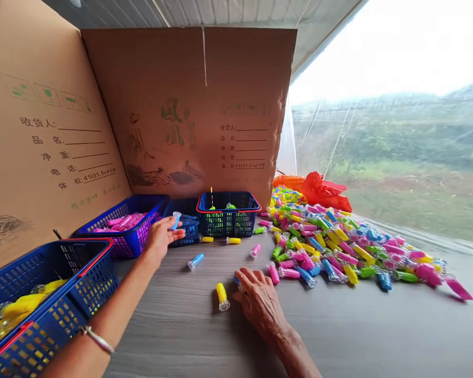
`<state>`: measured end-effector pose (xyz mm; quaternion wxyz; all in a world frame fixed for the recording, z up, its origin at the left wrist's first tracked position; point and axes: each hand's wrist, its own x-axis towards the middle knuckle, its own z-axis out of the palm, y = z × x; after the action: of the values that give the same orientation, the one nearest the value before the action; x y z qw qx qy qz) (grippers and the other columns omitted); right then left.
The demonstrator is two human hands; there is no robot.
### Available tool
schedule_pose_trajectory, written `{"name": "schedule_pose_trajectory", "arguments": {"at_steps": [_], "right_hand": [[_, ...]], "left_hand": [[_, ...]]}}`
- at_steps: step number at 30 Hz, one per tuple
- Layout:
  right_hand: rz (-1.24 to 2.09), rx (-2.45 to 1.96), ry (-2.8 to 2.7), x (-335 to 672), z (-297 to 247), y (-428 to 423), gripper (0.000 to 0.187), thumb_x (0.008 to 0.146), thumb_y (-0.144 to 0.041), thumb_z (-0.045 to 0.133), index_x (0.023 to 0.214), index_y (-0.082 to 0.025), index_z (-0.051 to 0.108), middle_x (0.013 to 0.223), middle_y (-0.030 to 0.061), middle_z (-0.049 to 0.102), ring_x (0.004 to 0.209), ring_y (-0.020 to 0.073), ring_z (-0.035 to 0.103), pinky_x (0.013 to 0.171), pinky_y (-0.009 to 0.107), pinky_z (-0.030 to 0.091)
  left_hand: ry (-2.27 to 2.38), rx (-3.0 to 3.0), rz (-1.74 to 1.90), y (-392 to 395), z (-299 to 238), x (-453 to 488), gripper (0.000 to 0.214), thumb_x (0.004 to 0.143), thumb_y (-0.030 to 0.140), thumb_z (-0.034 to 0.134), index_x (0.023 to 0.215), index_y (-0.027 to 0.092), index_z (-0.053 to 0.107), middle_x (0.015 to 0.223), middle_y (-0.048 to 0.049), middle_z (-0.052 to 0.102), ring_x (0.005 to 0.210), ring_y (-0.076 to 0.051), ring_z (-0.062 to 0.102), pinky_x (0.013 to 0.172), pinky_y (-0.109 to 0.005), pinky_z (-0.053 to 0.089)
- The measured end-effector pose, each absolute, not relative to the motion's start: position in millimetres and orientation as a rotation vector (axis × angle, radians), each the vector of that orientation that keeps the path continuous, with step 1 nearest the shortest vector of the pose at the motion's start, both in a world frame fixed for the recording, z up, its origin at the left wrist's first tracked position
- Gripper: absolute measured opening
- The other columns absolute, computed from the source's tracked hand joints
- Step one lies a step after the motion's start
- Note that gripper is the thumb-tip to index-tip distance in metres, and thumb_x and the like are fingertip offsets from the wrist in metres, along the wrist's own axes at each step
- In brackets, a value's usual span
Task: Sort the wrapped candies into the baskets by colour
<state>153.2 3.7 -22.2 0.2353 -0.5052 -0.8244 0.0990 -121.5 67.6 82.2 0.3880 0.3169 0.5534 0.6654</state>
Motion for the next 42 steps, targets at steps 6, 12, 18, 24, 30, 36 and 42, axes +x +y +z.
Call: {"name": "schedule_pose_trajectory", "arguments": {"at_steps": [6, 12, 18, 24, 30, 36, 42], "right_hand": [[0.242, -1.455, -2.193, 146, -21, -2, 0.034, 0.085, -0.018, 0.052, 0.115, -0.023, 0.067, 0.119, 0.0082, 0.065, 0.104, 0.0267, 0.054, 0.093, 0.040, 0.042], [0.825, -1.241, -1.602, 153, -18, 5, 0.027, 0.086, -0.040, 0.056, 0.103, -0.023, 0.068, 0.117, 0.0072, 0.066, 0.109, 0.0272, 0.057, 0.093, 0.039, 0.046], [1.279, -0.993, -1.111, 164, -1, 7, 0.043, 0.083, -0.056, 0.062, 0.102, -0.018, 0.066, 0.102, 0.0085, 0.069, 0.083, 0.0225, 0.067, 0.086, 0.039, 0.052], [1.438, -0.955, -1.351, 106, 40, 34, 0.039, 0.077, -0.056, 0.067, 0.078, -0.017, 0.061, 0.062, -0.0013, 0.057, 0.049, 0.0106, 0.051, 0.044, 0.022, 0.038], [1.467, -0.893, -1.320, 5, 87, 107, 0.029, 0.067, -0.042, 0.071, 0.078, -0.017, 0.061, 0.064, 0.0003, 0.060, 0.055, 0.0140, 0.058, 0.046, 0.023, 0.045], [1.386, -0.850, -1.325, 4, 80, 104, 0.036, 0.058, -0.033, 0.076, 0.090, -0.017, 0.069, 0.094, 0.0052, 0.069, 0.078, 0.0199, 0.066, 0.060, 0.028, 0.053], [1.053, -1.058, -1.242, 123, 53, 65, 0.036, 0.064, -0.045, 0.074, 0.085, -0.016, 0.074, 0.086, 0.0076, 0.072, 0.066, 0.0179, 0.063, 0.055, 0.028, 0.049]], "left_hand": [[1.604, 1.010, 1.692, 91, 84, -125, 0.032, 0.075, 0.018, 0.068, 0.107, 0.016, 0.065, 0.086, -0.0039, 0.066, 0.050, -0.009, 0.054, 0.053, -0.021, 0.044], [1.664, 1.503, 1.360, 38, 8, -68, 0.007, 0.070, 0.015, 0.068, 0.070, 0.021, 0.073, 0.072, -0.0028, 0.067, 0.067, -0.016, 0.057, 0.064, -0.024, 0.040], [1.480, 1.532, 1.219, 0, 9, -18, 0.031, 0.072, 0.016, 0.065, 0.100, 0.025, 0.074, 0.075, 0.0010, 0.063, 0.061, -0.013, 0.055, 0.064, -0.023, 0.040], [1.677, 1.719, 1.238, -9, 16, -27, 0.026, 0.088, 0.025, 0.050, 0.107, 0.021, 0.067, 0.098, -0.0056, 0.066, 0.088, -0.020, 0.062, 0.081, -0.031, 0.046], [2.049, 1.709, 1.458, 17, 4, -84, 0.030, 0.095, 0.037, 0.046, 0.111, 0.019, 0.063, 0.112, -0.0087, 0.065, 0.105, -0.023, 0.059, 0.090, -0.034, 0.045], [2.347, 1.823, 0.789, 21, -8, -93, 0.026, 0.087, 0.031, 0.061, 0.109, 0.017, 0.063, 0.104, -0.0090, 0.067, 0.101, -0.025, 0.062, 0.081, -0.031, 0.044], [2.349, 1.875, 0.580, 22, -13, -92, 0.016, 0.090, 0.034, 0.058, 0.095, 0.020, 0.064, 0.097, -0.0062, 0.068, 0.090, -0.022, 0.066, 0.068, -0.028, 0.039]]}}
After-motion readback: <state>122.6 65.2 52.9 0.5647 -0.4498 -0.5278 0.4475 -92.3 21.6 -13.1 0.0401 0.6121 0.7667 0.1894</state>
